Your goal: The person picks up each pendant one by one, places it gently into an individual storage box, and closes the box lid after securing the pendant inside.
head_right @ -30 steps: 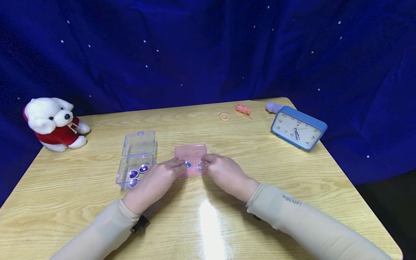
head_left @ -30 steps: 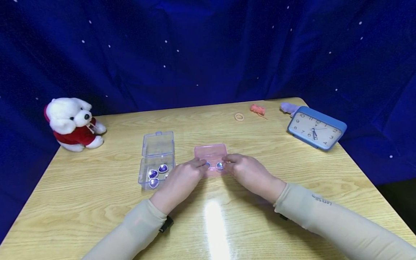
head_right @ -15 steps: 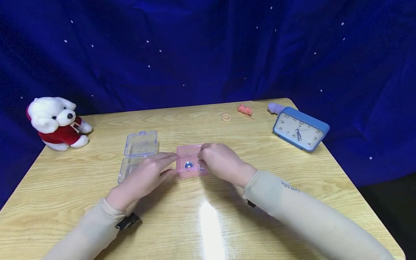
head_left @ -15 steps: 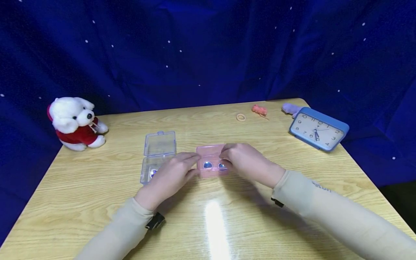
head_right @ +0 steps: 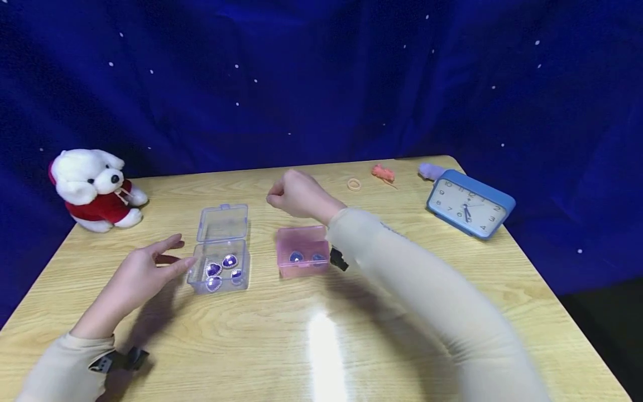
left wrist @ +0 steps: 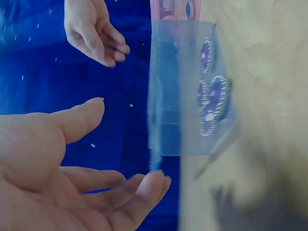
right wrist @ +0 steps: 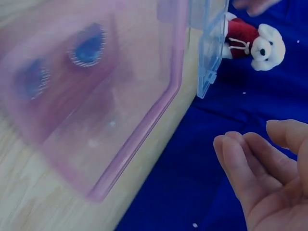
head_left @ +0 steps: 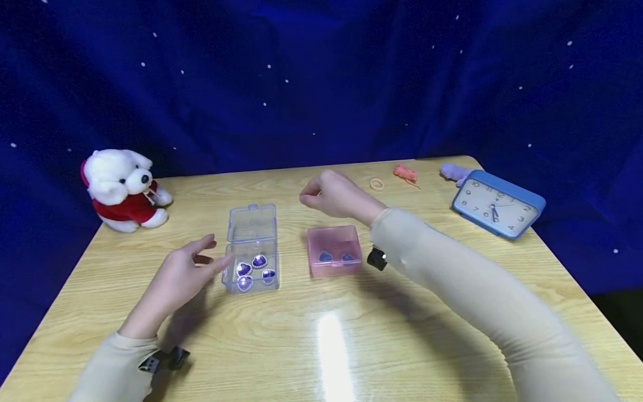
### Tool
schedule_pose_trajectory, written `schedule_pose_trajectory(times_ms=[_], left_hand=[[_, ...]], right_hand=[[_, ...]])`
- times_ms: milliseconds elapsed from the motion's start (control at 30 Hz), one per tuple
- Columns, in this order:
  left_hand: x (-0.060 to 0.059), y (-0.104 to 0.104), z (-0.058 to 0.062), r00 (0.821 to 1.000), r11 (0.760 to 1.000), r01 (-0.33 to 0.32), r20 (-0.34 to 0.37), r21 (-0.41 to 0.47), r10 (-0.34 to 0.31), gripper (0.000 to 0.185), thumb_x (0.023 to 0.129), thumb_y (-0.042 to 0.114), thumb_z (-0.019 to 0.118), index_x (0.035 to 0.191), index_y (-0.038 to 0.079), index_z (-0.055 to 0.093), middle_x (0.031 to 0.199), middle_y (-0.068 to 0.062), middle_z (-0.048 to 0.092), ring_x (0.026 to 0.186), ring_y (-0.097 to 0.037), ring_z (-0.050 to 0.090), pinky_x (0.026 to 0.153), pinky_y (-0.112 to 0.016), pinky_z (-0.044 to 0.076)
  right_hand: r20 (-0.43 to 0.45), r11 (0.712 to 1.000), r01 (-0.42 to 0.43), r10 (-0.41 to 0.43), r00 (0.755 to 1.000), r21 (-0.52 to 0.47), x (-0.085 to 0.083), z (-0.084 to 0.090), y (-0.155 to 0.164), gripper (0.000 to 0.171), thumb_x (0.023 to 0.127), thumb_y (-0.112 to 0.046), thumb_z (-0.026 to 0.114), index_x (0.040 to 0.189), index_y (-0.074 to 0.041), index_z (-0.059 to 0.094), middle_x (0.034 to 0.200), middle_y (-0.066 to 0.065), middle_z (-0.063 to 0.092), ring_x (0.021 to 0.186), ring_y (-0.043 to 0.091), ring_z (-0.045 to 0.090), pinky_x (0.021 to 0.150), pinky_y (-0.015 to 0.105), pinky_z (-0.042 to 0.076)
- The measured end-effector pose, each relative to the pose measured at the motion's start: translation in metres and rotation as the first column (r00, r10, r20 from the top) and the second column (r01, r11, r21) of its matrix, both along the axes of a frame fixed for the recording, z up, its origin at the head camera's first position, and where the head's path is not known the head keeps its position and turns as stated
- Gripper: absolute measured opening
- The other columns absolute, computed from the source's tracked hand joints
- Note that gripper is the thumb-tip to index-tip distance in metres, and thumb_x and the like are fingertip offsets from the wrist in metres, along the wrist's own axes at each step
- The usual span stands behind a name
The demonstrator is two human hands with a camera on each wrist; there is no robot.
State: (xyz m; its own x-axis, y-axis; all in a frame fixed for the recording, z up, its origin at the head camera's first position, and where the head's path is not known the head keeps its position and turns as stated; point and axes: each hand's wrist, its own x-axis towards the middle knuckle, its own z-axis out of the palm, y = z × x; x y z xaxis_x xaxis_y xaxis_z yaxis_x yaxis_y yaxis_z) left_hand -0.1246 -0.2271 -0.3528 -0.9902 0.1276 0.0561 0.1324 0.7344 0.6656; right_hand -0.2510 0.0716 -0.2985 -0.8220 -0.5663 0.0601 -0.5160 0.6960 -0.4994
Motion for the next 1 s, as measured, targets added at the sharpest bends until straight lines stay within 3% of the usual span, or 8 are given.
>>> schedule_pose_trajectory(times_ms=[67,167,267,333,467,767,867,1000], left_hand=[[-0.001,-0.005,-0.007,0.994,0.997,-0.006,0.105,0.080,-0.003,0.075,0.096,0.035,0.067,0.147,-0.011,0.036,0.136,-0.026,0.055,0.105,-0.031,0.066,0.079,-0.036,0.054],[-0.004,-0.009,-0.018,0.971,0.971,-0.018,0.234,0.238,-0.039,0.073,0.098,0.028,0.065,0.149,-0.012,0.031,0.139,-0.028,0.051,0.110,-0.029,0.063,0.082,-0.028,0.052],[-0.005,-0.012,-0.026,0.951,0.926,-0.028,0.295,0.376,-0.091,0.069,0.098,0.016,0.064,0.148,-0.015,0.027,0.140,-0.033,0.047,0.113,-0.029,0.060,0.085,-0.025,0.052],[-0.005,-0.013,-0.030,0.943,0.905,-0.026,0.311,0.424,-0.118,0.068,0.098,0.011,0.063,0.148,-0.016,0.025,0.140,-0.035,0.045,0.112,-0.029,0.060,0.085,-0.026,0.053],[-0.005,-0.015,-0.034,0.933,0.886,-0.011,0.323,0.463,-0.158,0.067,0.098,0.006,0.061,0.147,-0.018,0.023,0.141,-0.038,0.042,0.110,-0.029,0.062,0.085,-0.030,0.054],[-0.004,-0.015,-0.037,0.928,0.881,0.020,0.319,0.472,-0.192,0.060,0.099,0.006,0.059,0.146,-0.017,0.029,0.139,-0.036,0.046,0.116,-0.036,0.059,0.086,-0.033,0.054],[-0.004,-0.014,-0.037,0.928,0.879,0.038,0.309,0.475,-0.207,0.059,0.100,0.005,0.058,0.145,-0.019,0.029,0.138,-0.038,0.046,0.116,-0.037,0.058,0.086,-0.033,0.054],[-0.005,-0.014,-0.037,0.927,0.886,0.040,0.314,0.461,-0.205,0.056,0.100,0.006,0.057,0.143,-0.020,0.032,0.137,-0.037,0.047,0.115,-0.035,0.059,0.086,-0.032,0.054]], right_hand=[[0.048,1.000,0.016,-0.016,0.999,0.004,-0.010,-0.002,-0.009,0.023,0.098,-0.022,0.062,0.107,-0.008,0.078,0.105,0.003,0.074,0.094,0.015,0.065,0.088,0.033,0.050],[0.120,1.000,0.027,-0.028,0.992,0.006,-0.022,-0.005,-0.024,0.025,0.099,-0.022,0.060,0.109,-0.007,0.077,0.102,0.005,0.074,0.090,0.016,0.067,0.086,0.033,0.051],[0.183,0.998,0.034,-0.042,0.982,0.044,-0.029,-0.008,-0.039,0.027,0.101,-0.023,0.058,0.114,-0.006,0.075,0.102,0.007,0.074,0.087,0.016,0.069,0.088,0.033,0.051],[0.200,0.996,0.032,-0.048,0.979,0.084,-0.032,-0.011,-0.048,0.028,0.102,-0.023,0.057,0.111,-0.005,0.076,0.100,0.009,0.074,0.084,0.015,0.069,0.089,0.033,0.051],[0.204,0.989,0.025,-0.055,0.977,0.146,-0.039,-0.018,-0.062,0.029,0.102,-0.024,0.057,0.110,-0.003,0.075,0.098,0.011,0.075,0.086,0.014,0.067,0.096,0.034,0.047],[0.201,0.986,0.000,-0.034,0.979,0.167,-0.047,-0.032,-0.071,0.030,0.103,-0.021,0.056,0.101,0.001,0.076,0.089,0.012,0.075,0.089,0.019,0.071,0.105,0.034,0.041],[0.222,0.988,-0.002,-0.032,0.974,0.155,-0.047,-0.034,-0.073,0.029,0.102,-0.020,0.056,0.099,0.000,0.076,0.087,0.012,0.075,0.079,0.016,0.068,0.102,0.033,0.043],[0.227,0.987,-0.010,-0.027,0.973,0.162,-0.047,-0.034,-0.074,0.030,0.101,-0.017,0.056,0.084,0.000,0.074,0.071,0.007,0.068,0.057,0.010,0.051,0.084,0.027,0.046]])
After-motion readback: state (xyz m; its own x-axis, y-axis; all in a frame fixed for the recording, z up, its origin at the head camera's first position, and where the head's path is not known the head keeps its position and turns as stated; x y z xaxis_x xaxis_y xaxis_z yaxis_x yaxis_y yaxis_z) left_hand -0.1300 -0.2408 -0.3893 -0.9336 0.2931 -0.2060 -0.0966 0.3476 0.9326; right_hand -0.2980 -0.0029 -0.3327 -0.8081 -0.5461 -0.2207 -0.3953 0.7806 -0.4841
